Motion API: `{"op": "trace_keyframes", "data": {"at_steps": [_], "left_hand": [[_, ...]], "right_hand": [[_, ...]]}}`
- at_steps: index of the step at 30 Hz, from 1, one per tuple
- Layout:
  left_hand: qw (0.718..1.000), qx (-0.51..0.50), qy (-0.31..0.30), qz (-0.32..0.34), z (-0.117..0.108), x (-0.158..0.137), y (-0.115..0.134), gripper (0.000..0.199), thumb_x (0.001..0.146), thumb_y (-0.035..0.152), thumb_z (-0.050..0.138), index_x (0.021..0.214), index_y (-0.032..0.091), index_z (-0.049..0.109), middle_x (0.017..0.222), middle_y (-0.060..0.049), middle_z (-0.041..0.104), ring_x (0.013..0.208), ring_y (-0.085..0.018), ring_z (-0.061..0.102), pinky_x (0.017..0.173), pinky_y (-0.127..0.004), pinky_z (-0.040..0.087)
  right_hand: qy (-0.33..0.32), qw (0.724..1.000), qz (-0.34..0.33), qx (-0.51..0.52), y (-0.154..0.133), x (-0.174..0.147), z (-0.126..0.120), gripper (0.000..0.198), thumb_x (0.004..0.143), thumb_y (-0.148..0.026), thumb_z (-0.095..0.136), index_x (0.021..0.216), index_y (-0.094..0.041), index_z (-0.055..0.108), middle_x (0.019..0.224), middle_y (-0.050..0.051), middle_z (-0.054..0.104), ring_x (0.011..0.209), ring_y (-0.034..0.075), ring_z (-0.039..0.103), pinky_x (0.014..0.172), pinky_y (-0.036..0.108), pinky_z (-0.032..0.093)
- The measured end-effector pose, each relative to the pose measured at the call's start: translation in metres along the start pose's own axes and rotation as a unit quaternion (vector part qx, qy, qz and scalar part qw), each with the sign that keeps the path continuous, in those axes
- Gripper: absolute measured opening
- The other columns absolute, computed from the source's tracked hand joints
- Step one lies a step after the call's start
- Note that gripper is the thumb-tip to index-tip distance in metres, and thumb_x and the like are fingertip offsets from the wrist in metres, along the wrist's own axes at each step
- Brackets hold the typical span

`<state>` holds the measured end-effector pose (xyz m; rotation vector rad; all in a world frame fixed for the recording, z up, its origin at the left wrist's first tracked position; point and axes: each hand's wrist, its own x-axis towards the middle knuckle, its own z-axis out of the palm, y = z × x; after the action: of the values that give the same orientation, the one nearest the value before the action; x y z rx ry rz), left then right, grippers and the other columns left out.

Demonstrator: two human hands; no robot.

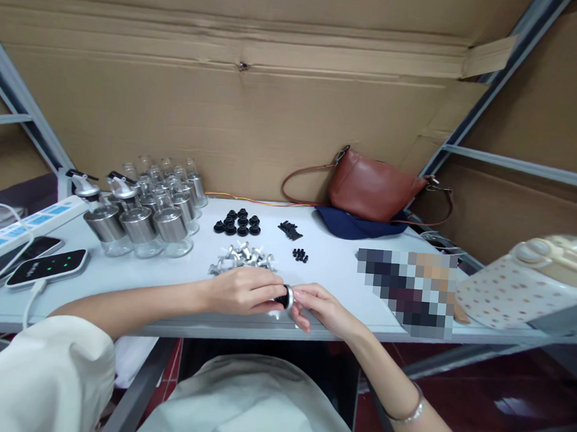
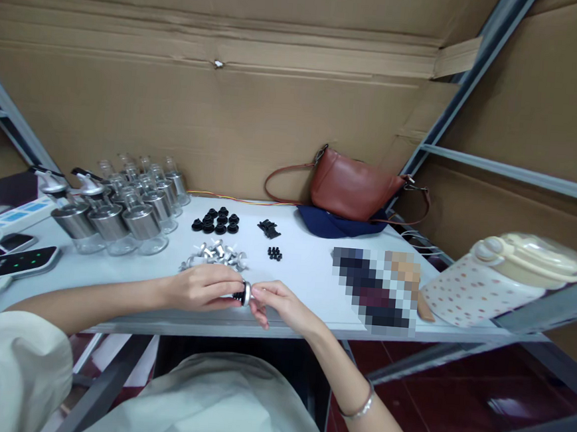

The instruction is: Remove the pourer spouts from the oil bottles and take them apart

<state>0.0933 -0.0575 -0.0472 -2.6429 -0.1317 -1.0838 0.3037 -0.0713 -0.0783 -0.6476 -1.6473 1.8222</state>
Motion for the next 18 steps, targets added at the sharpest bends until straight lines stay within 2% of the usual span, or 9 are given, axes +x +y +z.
{"op": "trace_keyframes", "data": {"at_steps": [5, 8, 11, 14, 18], "left_hand": [[0.996, 0.039, -0.046, 0.065, 0.003, 0.0, -0.01, 0.012, 0.091, 0.021, 0.044, 0.092, 0.012, 0.052, 0.075, -0.005, 0.066, 0.062, -0.013, 0.058, 0.06, -0.027, 0.045], [0.99, 0.093, -0.042, 0.098, 0.001, 0.0, -0.015, 0.015, 0.092, 0.024, 0.043, 0.09, 0.013, 0.052, 0.069, -0.001, 0.064, 0.058, -0.013, 0.054, 0.064, -0.031, 0.04], [0.985, 0.134, -0.048, 0.093, -0.002, 0.0, -0.016, 0.019, 0.093, 0.028, 0.041, 0.089, 0.013, 0.053, 0.069, 0.0, 0.063, 0.061, -0.013, 0.053, 0.073, -0.033, 0.036], [0.985, 0.132, -0.075, 0.077, -0.003, 0.001, -0.015, 0.027, 0.097, 0.031, 0.034, 0.088, 0.014, 0.053, 0.069, 0.0, 0.063, 0.064, -0.013, 0.052, 0.082, -0.034, 0.033], [0.983, 0.145, -0.085, 0.075, -0.003, 0.003, -0.013, 0.033, 0.098, 0.033, 0.029, 0.087, 0.015, 0.054, 0.067, 0.001, 0.061, 0.065, -0.013, 0.05, 0.084, -0.035, 0.029]], "right_hand": [[-0.005, 1.0, 0.025, 0.009, 0.0, -0.001, 0.001, 0.045, 0.083, -0.055, 0.056, 0.06, -0.017, 0.046, 0.044, -0.008, 0.037, 0.036, 0.005, 0.032, 0.037, 0.021, 0.025], [-0.013, 0.999, 0.036, -0.002, 0.0, -0.001, 0.002, 0.049, 0.081, -0.058, 0.056, 0.058, -0.018, 0.04, 0.046, -0.01, 0.032, 0.037, 0.004, 0.027, 0.036, 0.02, 0.023], [-0.018, 0.999, 0.036, -0.006, 0.0, -0.001, 0.002, 0.05, 0.08, -0.06, 0.055, 0.059, -0.018, 0.039, 0.049, -0.009, 0.031, 0.038, 0.004, 0.028, 0.036, 0.02, 0.023], [-0.023, 0.998, 0.053, -0.011, -0.001, -0.001, 0.002, 0.05, 0.081, -0.061, 0.053, 0.059, -0.018, 0.039, 0.049, -0.009, 0.03, 0.039, 0.003, 0.025, 0.036, 0.02, 0.02], [-0.039, 0.998, 0.043, -0.002, -0.003, 0.0, 0.003, 0.048, 0.082, -0.059, 0.054, 0.06, -0.018, 0.041, 0.051, -0.008, 0.032, 0.041, 0.004, 0.029, 0.038, 0.02, 0.023]]}}
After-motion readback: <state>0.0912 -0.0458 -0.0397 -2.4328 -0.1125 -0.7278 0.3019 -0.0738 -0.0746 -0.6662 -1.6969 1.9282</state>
